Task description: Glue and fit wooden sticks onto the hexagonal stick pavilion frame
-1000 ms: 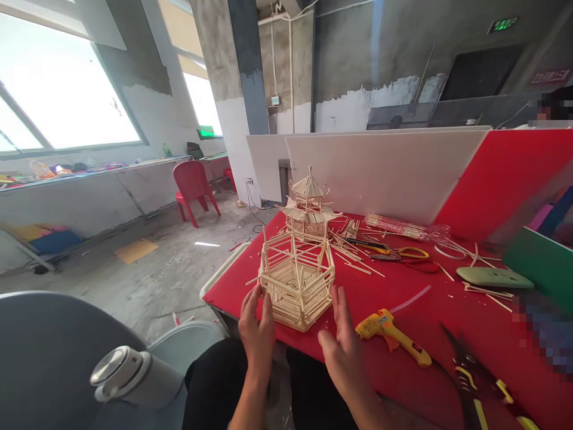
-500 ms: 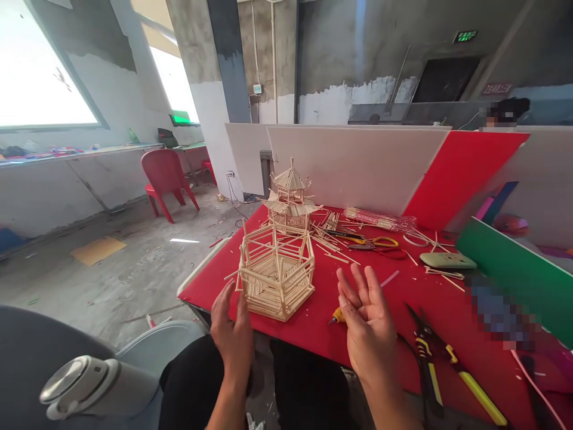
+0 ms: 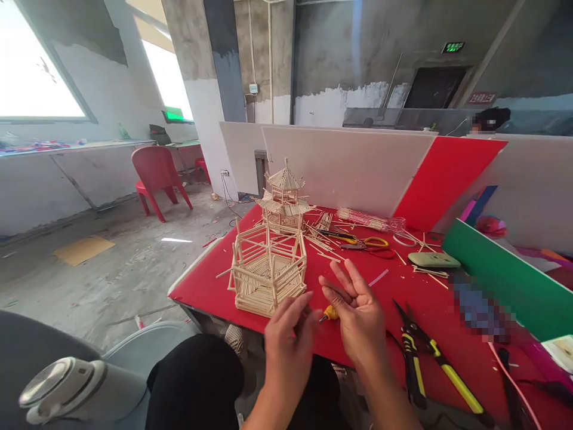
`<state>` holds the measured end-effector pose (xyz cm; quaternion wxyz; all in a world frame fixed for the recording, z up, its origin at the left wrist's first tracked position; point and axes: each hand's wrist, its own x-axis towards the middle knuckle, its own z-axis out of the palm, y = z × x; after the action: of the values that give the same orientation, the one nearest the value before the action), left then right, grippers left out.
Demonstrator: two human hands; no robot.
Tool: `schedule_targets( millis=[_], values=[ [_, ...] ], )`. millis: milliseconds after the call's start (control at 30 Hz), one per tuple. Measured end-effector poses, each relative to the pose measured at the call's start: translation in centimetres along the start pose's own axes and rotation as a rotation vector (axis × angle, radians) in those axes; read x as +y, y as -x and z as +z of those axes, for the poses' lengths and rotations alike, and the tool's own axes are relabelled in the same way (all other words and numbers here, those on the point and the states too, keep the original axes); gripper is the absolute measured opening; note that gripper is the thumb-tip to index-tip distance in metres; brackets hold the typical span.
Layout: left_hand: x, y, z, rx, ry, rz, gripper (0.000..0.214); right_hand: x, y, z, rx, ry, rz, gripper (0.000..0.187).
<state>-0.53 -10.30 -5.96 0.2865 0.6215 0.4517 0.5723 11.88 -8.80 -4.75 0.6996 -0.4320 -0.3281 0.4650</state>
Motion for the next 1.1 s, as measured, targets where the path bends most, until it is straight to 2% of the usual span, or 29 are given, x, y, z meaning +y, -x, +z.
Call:
schedule_targets(
  millis=[33, 100, 233, 400, 533, 633, 733, 800, 867, 933, 1000, 1100],
  values=[
    [0.2, -0.4, 0.9, -0.068, 0.092, -0.051, 0.029, 0.0, 0.3, 0.0, -0.024, 0.004, 0.019, 0.082],
    [0.1, -1.0, 2.1, -0.132, 0.202, -0.143, 0.03, 0.2, 0.9, -0.1, -0.063, 0.014, 0.036, 0.078],
    [-0.8, -1.5, 2.8, -0.11, 0.236, -0.258, 0.046, 0.6, 2.1, -0.6, -0.145, 0.062, -0.036, 0.069],
    [-1.0, -1.2, 2.5, -0.03, 0.163, -0.208, 0.037, 0.8, 3.0, -0.7, -0.265, 0.227, -0.22, 0.076],
    [-1.2, -0.6, 2.1, 0.019, 0.11, -0.208, 0.02, 0.5, 2.9, -0.8, -0.234, 0.48, -0.391, 0.081],
    [-1.8, 0.2, 1.6, 0.094, -0.051, -0.171, 0.013, 0.3, 3.0, -0.6, -0.185, 0.523, -0.416, 0.08],
    [-2.4, 1.2, 0.9, 0.145, -0.282, -0.045, 0.037, 0.4, 3.2, -0.3, -0.146, 0.476, -0.43, 0.082],
    [-2.5, 1.8, 0.1, 0.128, -0.39, 0.044, 0.047, 0.4, 3.2, -0.3, -0.123, 0.535, -0.51, 0.073],
    [-2.3, 2.2, -1.0, 0.096, -0.424, 0.105, 0.045, 0.4, 3.0, -0.2, -0.089, 0.691, -0.66, 0.05],
    [-2.3, 2.2, -2.3, 0.121, -0.407, 0.121, 0.03, 0.3, 2.7, 0.0, -0.04, 0.84, -0.764, 0.034],
    [-2.6, 1.9, -3.7, 0.219, -0.367, 0.085, 0.015, 0.5, 2.5, 0.4, 0.0, 0.921, -0.762, 0.041],
    [-4.1, 0.6, -6.0, 0.443, -0.297, -0.072, 0.016, 1.7, 2.5, 1.0, -0.048, 0.952, -0.654, 0.068]
  ],
)
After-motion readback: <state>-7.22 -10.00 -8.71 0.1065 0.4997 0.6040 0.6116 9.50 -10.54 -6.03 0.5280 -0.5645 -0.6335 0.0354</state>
